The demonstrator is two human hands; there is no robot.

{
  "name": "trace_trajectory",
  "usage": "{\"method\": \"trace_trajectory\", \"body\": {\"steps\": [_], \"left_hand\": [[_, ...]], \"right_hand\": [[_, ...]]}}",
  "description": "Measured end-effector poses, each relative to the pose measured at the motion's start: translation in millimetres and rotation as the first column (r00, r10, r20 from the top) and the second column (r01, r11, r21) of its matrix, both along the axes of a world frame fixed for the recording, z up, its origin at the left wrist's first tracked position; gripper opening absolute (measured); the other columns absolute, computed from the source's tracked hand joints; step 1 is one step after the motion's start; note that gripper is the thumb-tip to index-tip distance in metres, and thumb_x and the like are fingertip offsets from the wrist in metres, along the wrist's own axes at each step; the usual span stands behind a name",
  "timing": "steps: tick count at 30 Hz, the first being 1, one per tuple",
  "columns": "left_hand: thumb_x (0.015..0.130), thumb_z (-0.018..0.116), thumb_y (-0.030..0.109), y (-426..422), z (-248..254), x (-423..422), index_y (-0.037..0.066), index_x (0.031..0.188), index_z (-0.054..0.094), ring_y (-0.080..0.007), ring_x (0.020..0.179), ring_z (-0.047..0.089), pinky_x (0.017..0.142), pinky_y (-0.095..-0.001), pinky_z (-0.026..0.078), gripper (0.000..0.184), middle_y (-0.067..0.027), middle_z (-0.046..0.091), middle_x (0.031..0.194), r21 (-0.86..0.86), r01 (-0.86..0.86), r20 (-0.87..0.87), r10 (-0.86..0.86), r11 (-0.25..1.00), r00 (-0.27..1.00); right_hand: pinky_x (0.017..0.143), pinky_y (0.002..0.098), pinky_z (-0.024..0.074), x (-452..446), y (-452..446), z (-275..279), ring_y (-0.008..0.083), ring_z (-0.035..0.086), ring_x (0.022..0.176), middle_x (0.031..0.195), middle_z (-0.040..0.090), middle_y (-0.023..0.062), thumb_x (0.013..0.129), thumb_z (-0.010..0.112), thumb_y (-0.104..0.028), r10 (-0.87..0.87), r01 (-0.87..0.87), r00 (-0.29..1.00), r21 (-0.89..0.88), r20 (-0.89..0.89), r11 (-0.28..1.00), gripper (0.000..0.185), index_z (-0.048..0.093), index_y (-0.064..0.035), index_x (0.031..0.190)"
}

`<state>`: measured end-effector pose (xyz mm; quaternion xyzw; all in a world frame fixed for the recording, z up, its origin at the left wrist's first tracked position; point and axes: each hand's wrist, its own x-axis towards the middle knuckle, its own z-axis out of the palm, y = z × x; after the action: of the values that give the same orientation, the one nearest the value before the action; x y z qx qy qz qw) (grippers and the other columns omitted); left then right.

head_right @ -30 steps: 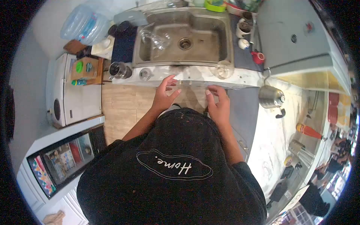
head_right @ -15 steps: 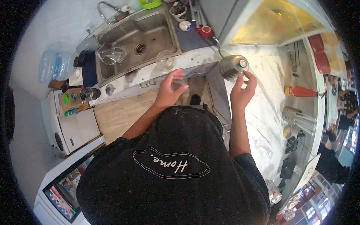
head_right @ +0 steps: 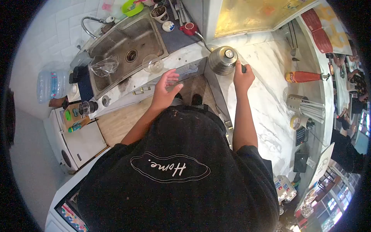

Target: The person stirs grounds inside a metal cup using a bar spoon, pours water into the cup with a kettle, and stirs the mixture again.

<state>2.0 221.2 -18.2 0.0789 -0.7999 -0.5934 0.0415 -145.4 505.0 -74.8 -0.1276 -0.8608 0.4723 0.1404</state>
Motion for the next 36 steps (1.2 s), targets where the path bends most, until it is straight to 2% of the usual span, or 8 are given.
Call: {"method": "trace_trajectory", "body": {"steps": [6,11,16,18,23,28,31,36], "left_hand": [[0.086,0.077,0.017,-3.0,2.1,7.3,0.007,0.141,0.051,-0.0199,0.107,0.063,0.092,-0.035,0.049,0.062,-0.0104,0.066,0.124,0.01,-0.027,-0.005,0.027,1.0,1.0],[0.086,0.077,0.016,-7.9,-3.8,28.1,0.007,0.142,0.051,-0.0199,0.108,0.063,0.092,-0.0347,0.049,0.062,-0.0111,0.066,0.124,0.037,-0.062,0.014,0.062,0.997,0.998],[0.087,0.077,0.015,-21.3,-10.6,46.7,0.005,0.141,0.051,-0.0198,0.108,0.063,0.092,-0.0345,0.049,0.061,-0.0111,0.066,0.125,0.082,-0.13,-0.014,0.131,0.988,0.991],[0.087,0.077,0.015,-30.8,-5.6,57.8,0.005,0.141,0.051,-0.0198,0.108,0.063,0.093,-0.0345,0.049,0.061,-0.0112,0.066,0.125,0.094,-0.162,-0.028,0.166,0.982,0.986],[0.09,0.072,0.009,-65.0,14.4,95.9,0.004,0.145,0.045,-0.0207,0.115,0.059,0.099,-0.0365,0.047,0.061,-0.013,0.06,0.13,0.097,-0.223,-0.028,0.226,0.97,0.974],[0.089,0.073,0.01,-111.8,23.6,152.7,0.004,0.144,0.047,-0.021,0.115,0.06,0.098,-0.0367,0.047,0.061,-0.0131,0.061,0.129,0.037,-0.304,-0.01,0.304,0.952,0.953],[0.088,0.075,0.016,-141.5,26.2,192.0,0.005,0.142,0.05,-0.0214,0.111,0.062,0.096,-0.0369,0.049,0.06,-0.0125,0.065,0.126,0.038,-0.392,-0.017,0.393,0.919,0.919],[0.087,0.076,0.019,-191.8,23.3,255.3,0.006,0.141,0.052,-0.0217,0.109,0.064,0.095,-0.0367,0.05,0.06,-0.0121,0.066,0.123,0.05,-0.491,0.007,0.491,0.87,0.871]], "right_hand": [[0.052,0.0338,0.034,-1.5,2.1,-1.7,0.011,0.037,0.054,0.054,0.041,0.0028,0.088,0.072,-0.023,0.003,-0.006,1.0,-0.087,-0.025,0.996,0.042,0.05,0.0009,0.061],[0.051,0.0301,0.0297,11.7,-10.7,45.6,0.0083,0.035,0.054,0.055,0.041,-0.0025,0.088,0.072,-0.023,0.084,-0.088,0.996,-0.197,-0.027,0.976,0.041,0.052,-0.0001,0.06],[0.05,0.0279,0.0262,23.7,-36.2,98.5,0.006,0.034,0.055,0.056,0.04,-0.0065,0.08,0.088,-0.031,0.195,-0.186,0.981,-0.208,0.022,0.96,0.051,0.051,-0.0047,0.056],[0.05,0.0276,0.026,32.1,-48.3,110.3,0.006,0.033,0.054,0.056,0.04,-0.0067,0.079,0.088,-0.03,0.235,-0.226,0.972,-0.212,0.018,0.951,0.051,0.05,-0.005,0.056],[0.05,0.0263,0.0252,53.3,-95.9,147.5,0.0054,0.034,0.054,0.056,0.041,-0.0068,0.08,0.088,-0.027,0.319,-0.315,0.948,-0.233,-0.019,0.92,0.05,0.05,-0.0054,0.055],[0.052,0.0238,0.0271,77.2,-156.0,163.3,0.0038,0.037,0.056,0.057,0.047,-0.006,0.087,0.082,-0.026,0.375,-0.387,0.922,-0.295,-0.099,0.873,0.047,0.056,-0.0028,0.056],[0.053,0.0225,0.0262,101.8,-200.9,173.2,0.003,0.036,0.056,0.057,0.046,-0.0072,0.085,0.084,-0.027,0.415,-0.408,0.909,-0.262,-0.031,0.875,0.047,0.056,-0.0034,0.056],[0.052,0.0217,0.0253,140.6,-268.5,165.5,0.0028,0.036,0.056,0.058,0.047,-0.0075,0.082,0.087,-0.027,0.512,-0.509,0.857,-0.251,-0.057,0.824,0.047,0.056,-0.0038,0.056]]}}
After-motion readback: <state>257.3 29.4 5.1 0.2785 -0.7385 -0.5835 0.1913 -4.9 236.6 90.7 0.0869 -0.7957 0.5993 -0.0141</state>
